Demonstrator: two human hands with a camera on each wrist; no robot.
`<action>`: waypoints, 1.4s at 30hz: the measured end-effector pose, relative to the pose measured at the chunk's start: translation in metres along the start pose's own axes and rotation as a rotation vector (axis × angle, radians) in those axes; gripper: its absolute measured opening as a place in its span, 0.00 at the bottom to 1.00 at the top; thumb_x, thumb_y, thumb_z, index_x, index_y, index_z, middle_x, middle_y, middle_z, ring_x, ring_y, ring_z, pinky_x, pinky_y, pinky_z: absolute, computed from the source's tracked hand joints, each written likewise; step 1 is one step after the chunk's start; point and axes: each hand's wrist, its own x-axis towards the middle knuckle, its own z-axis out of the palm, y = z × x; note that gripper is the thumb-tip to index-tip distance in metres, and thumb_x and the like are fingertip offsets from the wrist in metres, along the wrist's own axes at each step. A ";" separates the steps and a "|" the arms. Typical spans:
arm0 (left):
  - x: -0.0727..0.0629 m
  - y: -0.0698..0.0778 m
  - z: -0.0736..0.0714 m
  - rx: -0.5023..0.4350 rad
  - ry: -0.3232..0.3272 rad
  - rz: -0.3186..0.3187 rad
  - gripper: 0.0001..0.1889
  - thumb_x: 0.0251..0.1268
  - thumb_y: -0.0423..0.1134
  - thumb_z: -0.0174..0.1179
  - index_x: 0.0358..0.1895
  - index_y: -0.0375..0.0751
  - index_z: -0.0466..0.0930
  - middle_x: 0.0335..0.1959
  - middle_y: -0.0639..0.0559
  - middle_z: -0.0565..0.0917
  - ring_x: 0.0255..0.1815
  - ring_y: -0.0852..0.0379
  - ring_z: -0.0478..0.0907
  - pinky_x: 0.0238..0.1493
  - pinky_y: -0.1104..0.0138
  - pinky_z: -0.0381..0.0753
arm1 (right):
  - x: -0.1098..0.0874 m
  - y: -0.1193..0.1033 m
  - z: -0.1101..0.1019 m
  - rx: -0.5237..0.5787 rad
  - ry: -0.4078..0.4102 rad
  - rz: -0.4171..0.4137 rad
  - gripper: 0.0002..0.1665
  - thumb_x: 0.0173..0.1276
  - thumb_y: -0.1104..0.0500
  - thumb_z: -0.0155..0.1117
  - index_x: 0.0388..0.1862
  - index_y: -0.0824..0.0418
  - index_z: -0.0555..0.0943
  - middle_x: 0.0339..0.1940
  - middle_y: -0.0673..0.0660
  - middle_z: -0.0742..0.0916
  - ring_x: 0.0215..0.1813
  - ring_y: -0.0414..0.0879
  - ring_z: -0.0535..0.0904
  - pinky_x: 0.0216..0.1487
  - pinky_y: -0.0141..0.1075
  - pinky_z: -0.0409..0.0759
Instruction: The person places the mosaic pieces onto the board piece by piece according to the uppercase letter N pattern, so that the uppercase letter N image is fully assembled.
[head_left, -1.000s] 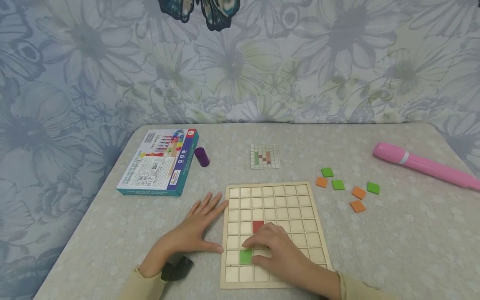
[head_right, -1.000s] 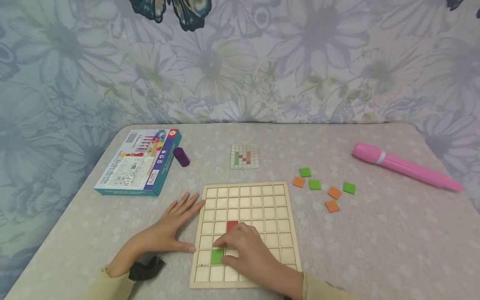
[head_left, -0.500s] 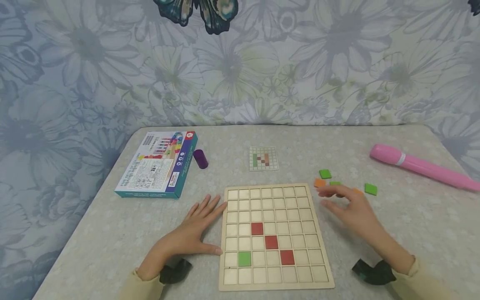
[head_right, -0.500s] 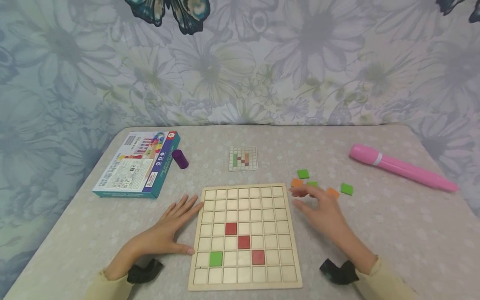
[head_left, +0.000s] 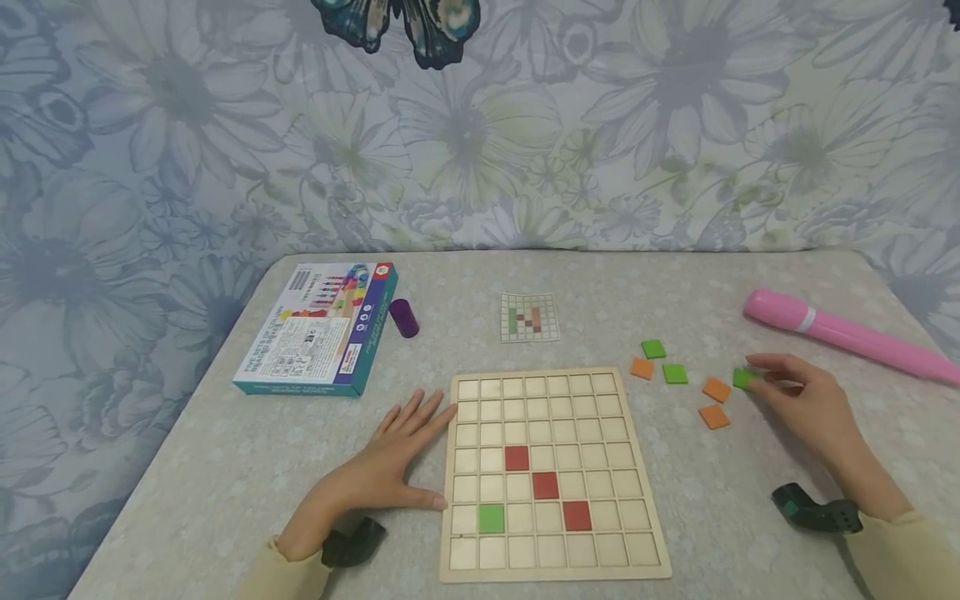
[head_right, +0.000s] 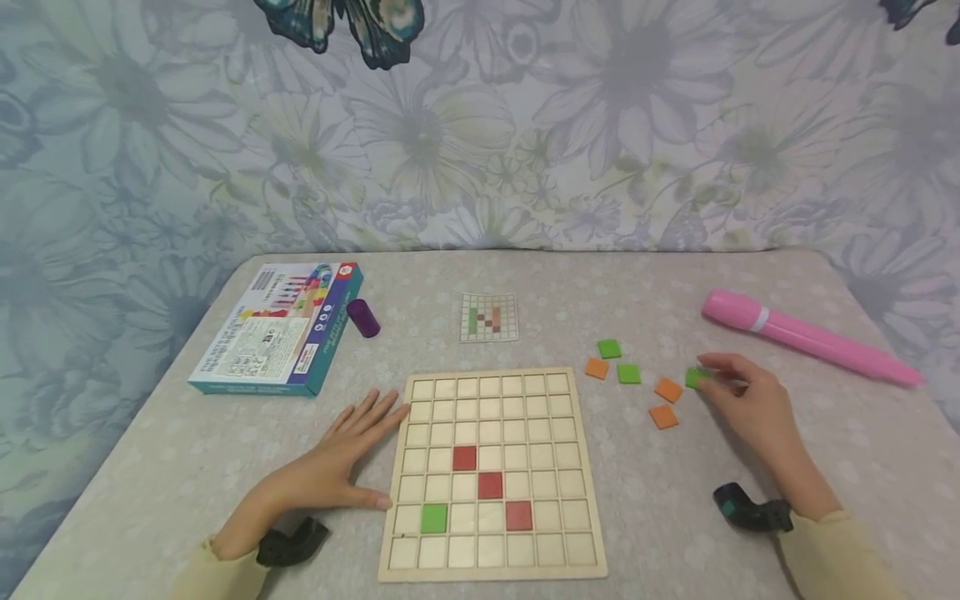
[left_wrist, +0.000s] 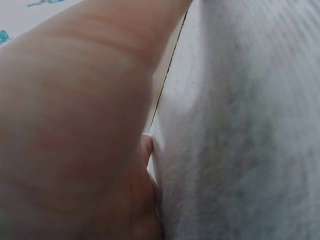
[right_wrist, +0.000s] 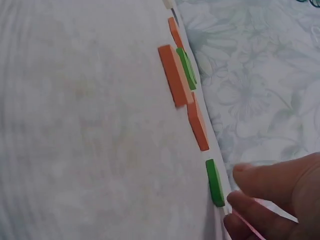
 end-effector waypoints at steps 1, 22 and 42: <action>0.000 0.000 0.000 0.001 0.000 0.000 0.57 0.44 0.65 0.67 0.75 0.47 0.46 0.75 0.44 0.42 0.73 0.43 0.31 0.64 0.43 0.32 | 0.000 0.003 0.000 -0.014 -0.007 0.007 0.20 0.66 0.58 0.64 0.54 0.66 0.77 0.46 0.54 0.81 0.41 0.23 0.68 0.37 0.18 0.66; -0.001 0.003 0.001 -0.009 -0.030 -0.030 0.58 0.43 0.66 0.66 0.75 0.47 0.45 0.75 0.46 0.41 0.73 0.45 0.30 0.65 0.45 0.31 | -0.006 0.012 0.006 -0.126 -0.005 -0.004 0.23 0.61 0.60 0.68 0.54 0.67 0.77 0.45 0.67 0.82 0.40 0.27 0.67 0.36 0.23 0.67; 0.001 -0.001 0.001 0.029 -0.011 -0.011 0.58 0.43 0.67 0.65 0.75 0.47 0.45 0.75 0.46 0.41 0.73 0.45 0.30 0.65 0.46 0.32 | 0.014 -0.120 0.048 0.192 0.018 -0.292 0.19 0.55 0.68 0.71 0.48 0.61 0.82 0.41 0.54 0.84 0.41 0.40 0.73 0.41 0.28 0.69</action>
